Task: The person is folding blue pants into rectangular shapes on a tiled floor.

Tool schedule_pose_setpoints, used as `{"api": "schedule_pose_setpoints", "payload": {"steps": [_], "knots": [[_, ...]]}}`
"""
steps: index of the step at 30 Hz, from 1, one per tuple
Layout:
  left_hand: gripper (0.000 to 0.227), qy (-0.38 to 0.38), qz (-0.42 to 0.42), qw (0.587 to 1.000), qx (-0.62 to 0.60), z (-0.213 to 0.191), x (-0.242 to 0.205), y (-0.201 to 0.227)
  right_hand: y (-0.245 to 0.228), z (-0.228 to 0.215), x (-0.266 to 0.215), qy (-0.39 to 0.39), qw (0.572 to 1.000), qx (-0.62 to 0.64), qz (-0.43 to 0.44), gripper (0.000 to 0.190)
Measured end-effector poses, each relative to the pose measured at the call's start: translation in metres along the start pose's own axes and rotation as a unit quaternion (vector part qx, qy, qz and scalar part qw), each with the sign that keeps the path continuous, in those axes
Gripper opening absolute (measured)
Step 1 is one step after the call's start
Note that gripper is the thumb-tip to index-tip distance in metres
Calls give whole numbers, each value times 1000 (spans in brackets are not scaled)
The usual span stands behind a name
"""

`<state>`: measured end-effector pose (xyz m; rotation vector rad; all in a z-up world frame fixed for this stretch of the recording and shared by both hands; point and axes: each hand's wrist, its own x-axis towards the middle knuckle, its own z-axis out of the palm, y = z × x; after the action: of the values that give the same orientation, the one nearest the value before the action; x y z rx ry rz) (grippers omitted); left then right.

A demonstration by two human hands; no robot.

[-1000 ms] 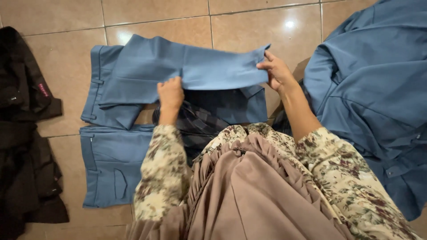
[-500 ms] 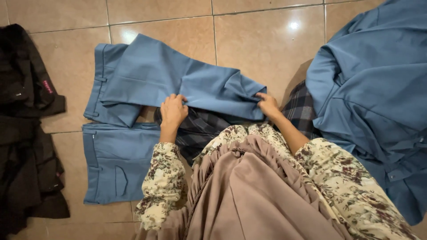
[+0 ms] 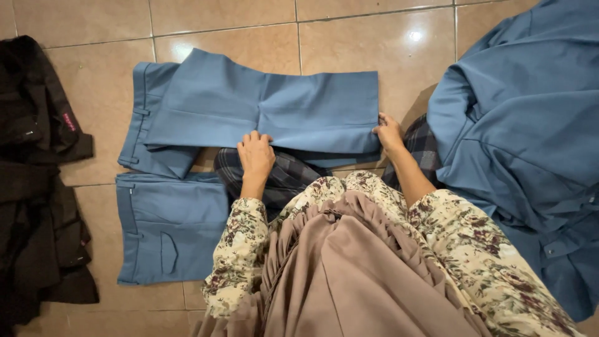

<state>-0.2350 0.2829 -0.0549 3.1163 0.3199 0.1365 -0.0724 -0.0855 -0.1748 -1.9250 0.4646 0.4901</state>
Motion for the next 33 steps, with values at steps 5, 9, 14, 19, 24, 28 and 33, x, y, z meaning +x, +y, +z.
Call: {"api": "schedule_pose_setpoints", "payload": {"steps": [5, 9, 14, 19, 24, 28, 33], "knots": [[12, 103, 8, 994, -23, -26, -12, 4, -36, -12, -50, -35, 997, 74, 10, 68], [11, 149, 12, 987, -51, -39, -15, 7, 53, 2, 9, 44, 976, -204, -61, 68], [8, 139, 20, 989, -40, -25, -11, 6, -32, 14, -51, 61, 958, -273, -63, 72], [9, 141, -10, 990, -6, -20, -7, 11, -11, 36, -6, 46, 957, -280, -62, 68], [22, 120, -63, 990, 45, -5, 4, 17, -123, 9, -30, 3, 984, -57, -169, 54], [19, 96, -66, 992, 43, 4, 28, 34, -205, -57, -24, 19, 973, 23, -228, 63], [5, 112, -37, 993, 6, 32, 52, 81, -200, -133, 11, 43, 954, 14, -295, 68]]}}
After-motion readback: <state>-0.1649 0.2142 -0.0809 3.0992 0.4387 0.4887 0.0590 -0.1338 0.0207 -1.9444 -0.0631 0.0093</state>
